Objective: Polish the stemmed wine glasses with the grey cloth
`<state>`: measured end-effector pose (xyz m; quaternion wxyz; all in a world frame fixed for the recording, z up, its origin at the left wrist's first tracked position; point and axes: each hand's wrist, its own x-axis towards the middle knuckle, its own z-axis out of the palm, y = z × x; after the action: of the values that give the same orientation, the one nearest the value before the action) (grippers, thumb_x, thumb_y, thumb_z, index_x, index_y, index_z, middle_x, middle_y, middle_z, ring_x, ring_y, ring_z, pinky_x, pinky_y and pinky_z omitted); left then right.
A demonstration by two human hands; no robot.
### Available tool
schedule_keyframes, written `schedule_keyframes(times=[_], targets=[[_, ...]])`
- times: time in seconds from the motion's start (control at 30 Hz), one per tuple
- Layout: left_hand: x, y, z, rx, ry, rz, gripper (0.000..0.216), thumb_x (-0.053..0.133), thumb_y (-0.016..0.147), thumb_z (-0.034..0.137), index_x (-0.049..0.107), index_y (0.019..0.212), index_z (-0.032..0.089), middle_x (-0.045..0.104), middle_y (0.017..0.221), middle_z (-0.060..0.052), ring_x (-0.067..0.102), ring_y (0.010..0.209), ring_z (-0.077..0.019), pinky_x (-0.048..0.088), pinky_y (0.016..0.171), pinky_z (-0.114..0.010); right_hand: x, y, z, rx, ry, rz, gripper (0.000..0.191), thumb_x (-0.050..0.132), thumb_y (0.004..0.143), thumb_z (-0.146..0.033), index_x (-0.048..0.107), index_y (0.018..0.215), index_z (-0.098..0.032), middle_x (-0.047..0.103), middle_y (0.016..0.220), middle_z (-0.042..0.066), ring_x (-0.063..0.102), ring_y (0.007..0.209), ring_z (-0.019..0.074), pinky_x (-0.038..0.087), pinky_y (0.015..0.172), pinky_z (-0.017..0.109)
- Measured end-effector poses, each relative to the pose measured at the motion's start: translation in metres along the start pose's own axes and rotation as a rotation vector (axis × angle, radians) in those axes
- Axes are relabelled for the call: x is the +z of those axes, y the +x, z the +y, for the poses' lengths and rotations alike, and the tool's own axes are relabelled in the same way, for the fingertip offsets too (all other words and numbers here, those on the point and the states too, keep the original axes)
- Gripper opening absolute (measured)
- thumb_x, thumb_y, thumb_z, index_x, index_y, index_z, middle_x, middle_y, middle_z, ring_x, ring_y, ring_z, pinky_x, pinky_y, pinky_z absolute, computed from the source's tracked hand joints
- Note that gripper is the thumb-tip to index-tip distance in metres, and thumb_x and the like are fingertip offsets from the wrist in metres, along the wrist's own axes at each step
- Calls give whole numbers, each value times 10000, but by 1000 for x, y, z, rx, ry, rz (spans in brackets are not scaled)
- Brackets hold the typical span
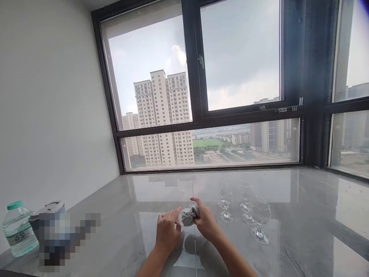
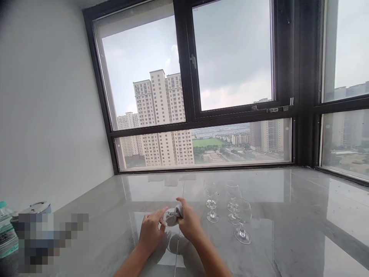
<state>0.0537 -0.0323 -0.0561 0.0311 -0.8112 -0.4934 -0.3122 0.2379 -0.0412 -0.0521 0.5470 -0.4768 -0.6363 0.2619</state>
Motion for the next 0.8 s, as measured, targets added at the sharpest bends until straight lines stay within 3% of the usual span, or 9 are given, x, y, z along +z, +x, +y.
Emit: schedule_keyframes(times=[0.17,0.3,0.4,0.5,0.57,0.67,0.73,0.8], targets=[[0,1,2,-21,-55,11,495,410,831,128,615,1268,238,707,1014,-55,642,916,-229,410,865,-376,5,-1,-10,-37,36,41,661,482,592,-91,555,1236,-220,498,613,-83,445,585,125,366,591,237],[3,3,0,-72,-182,56,419,405,861,197,638,1203,264,704,991,-39,643,807,-201,434,880,-376,4,-2,-25,-31,319,71,562,507,639,-131,512,1195,-204,612,722,-37,543,656,151,429,614,257],[6,7,-9,-246,-337,112,387,420,874,301,640,1185,235,702,899,-46,648,757,-208,474,809,-348,-8,0,-25,43,366,280,496,551,675,-189,505,1169,-203,652,784,-2,591,697,184,460,625,285],[4,9,-22,-505,-502,221,437,426,874,425,606,1192,185,697,851,-66,662,746,-235,495,678,-324,-18,1,-17,106,195,495,474,567,705,-228,515,1176,-204,658,805,8,607,717,202,476,653,311],[0,10,-29,-618,-565,311,444,433,867,469,585,1171,183,700,901,-84,674,775,-244,504,656,-323,-16,-3,-12,100,101,358,496,582,713,-237,514,1203,-206,673,824,8,625,738,207,492,701,332],[-3,9,-34,-635,-579,414,403,454,858,467,566,1134,195,691,1022,-111,679,883,-255,527,725,-341,3,-14,-12,59,2,-24,677,686,651,-245,497,1301,-232,697,997,35,650,903,235,501,820,370],[-4,7,-32,-548,-562,438,383,456,856,458,567,1117,201,686,1056,-117,672,946,-267,533,783,-365,21,-23,-18,41,-87,10,784,739,612,-251,475,1350,-254,661,1157,63,607,1073,264,465,934,408],[-5,4,-26,-406,-550,393,355,453,861,448,583,1090,210,695,1045,-108,666,980,-273,530,834,-390,36,-29,-27,48,-89,132,827,741,624,-253,427,1389,-263,627,1233,74,579,1131,264,447,974,415]])
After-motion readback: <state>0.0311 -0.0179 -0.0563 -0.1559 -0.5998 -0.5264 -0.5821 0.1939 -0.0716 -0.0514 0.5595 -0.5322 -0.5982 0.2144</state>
